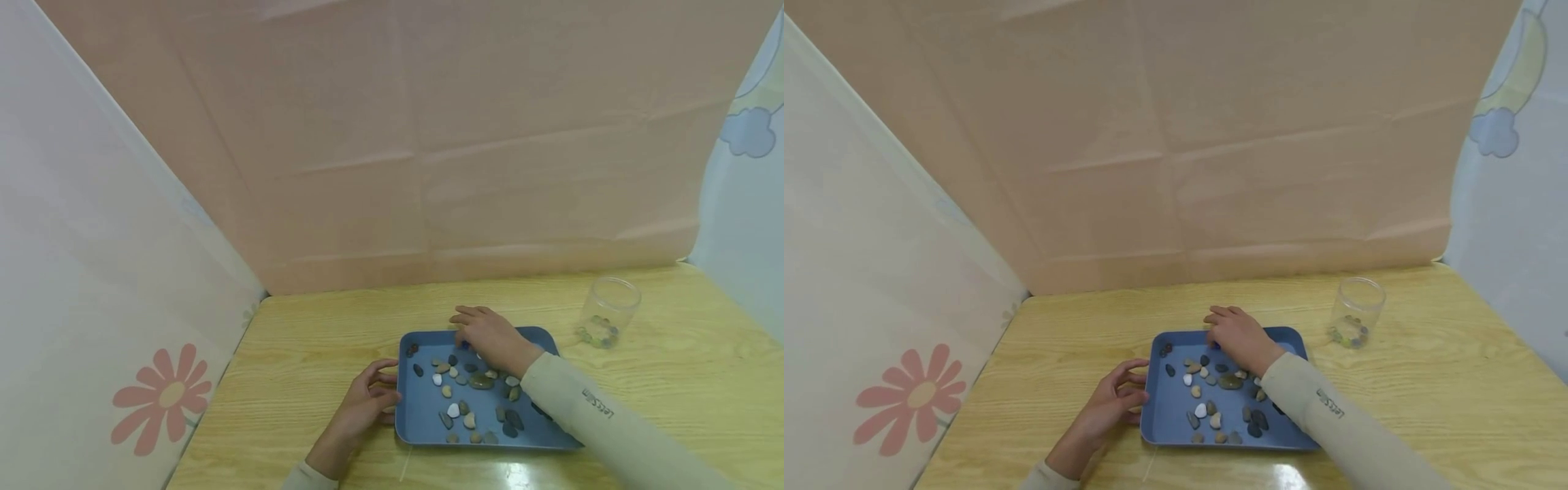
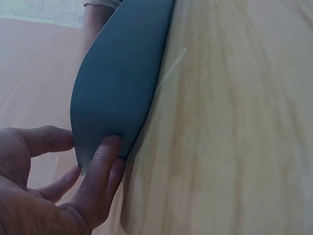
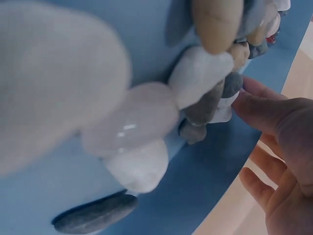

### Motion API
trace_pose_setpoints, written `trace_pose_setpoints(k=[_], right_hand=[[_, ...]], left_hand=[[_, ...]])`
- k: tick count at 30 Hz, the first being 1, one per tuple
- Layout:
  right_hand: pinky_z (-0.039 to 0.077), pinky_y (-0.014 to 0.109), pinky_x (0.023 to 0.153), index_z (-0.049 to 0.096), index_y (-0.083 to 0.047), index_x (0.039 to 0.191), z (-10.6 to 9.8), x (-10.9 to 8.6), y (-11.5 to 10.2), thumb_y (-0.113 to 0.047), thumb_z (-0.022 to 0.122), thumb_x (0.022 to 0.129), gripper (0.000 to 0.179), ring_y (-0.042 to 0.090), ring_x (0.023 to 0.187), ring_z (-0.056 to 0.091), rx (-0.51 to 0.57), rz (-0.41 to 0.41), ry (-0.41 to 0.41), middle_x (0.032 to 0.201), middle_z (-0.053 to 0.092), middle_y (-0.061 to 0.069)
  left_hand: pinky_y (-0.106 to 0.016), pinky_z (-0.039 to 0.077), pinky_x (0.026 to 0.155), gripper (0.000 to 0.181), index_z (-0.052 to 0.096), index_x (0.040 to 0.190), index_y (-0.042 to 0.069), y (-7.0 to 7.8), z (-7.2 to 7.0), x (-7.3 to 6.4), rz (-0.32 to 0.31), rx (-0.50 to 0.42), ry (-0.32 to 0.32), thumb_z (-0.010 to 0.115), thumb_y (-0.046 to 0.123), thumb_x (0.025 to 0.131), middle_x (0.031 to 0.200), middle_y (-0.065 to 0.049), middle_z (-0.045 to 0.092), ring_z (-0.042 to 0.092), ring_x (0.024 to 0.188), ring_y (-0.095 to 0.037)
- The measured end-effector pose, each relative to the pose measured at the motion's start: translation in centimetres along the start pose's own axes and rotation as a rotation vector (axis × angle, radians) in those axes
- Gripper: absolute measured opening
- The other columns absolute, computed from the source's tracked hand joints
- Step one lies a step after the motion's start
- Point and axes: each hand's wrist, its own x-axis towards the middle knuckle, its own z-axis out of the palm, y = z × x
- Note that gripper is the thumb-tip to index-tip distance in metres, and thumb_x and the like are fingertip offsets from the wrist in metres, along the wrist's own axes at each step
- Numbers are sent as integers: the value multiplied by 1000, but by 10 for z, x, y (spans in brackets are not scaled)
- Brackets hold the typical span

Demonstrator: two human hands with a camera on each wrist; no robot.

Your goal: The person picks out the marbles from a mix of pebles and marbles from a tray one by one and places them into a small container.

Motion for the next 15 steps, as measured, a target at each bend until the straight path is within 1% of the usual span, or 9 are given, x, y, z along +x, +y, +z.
trace_pose_setpoints(k=[7,15], right_hand=[[45,50,110,80,-22,93,-3,-3,-1,-1,77,82,23,31,135,52,15,4,26,132,67,4],[45,49,110,79,-21,93,-1,-4,-1,-9,80,80,18,30,135,52,0,-5,18,133,66,4]], left_hand=[[-37,62,72,62,45,145,11,-1,-1,0,2,6,7,67,0,87,130,-21,52,62,99,-20],[-37,62,72,61,46,144,9,0,0,-1,11,8,4,67,0,88,130,-22,52,62,99,-20]])
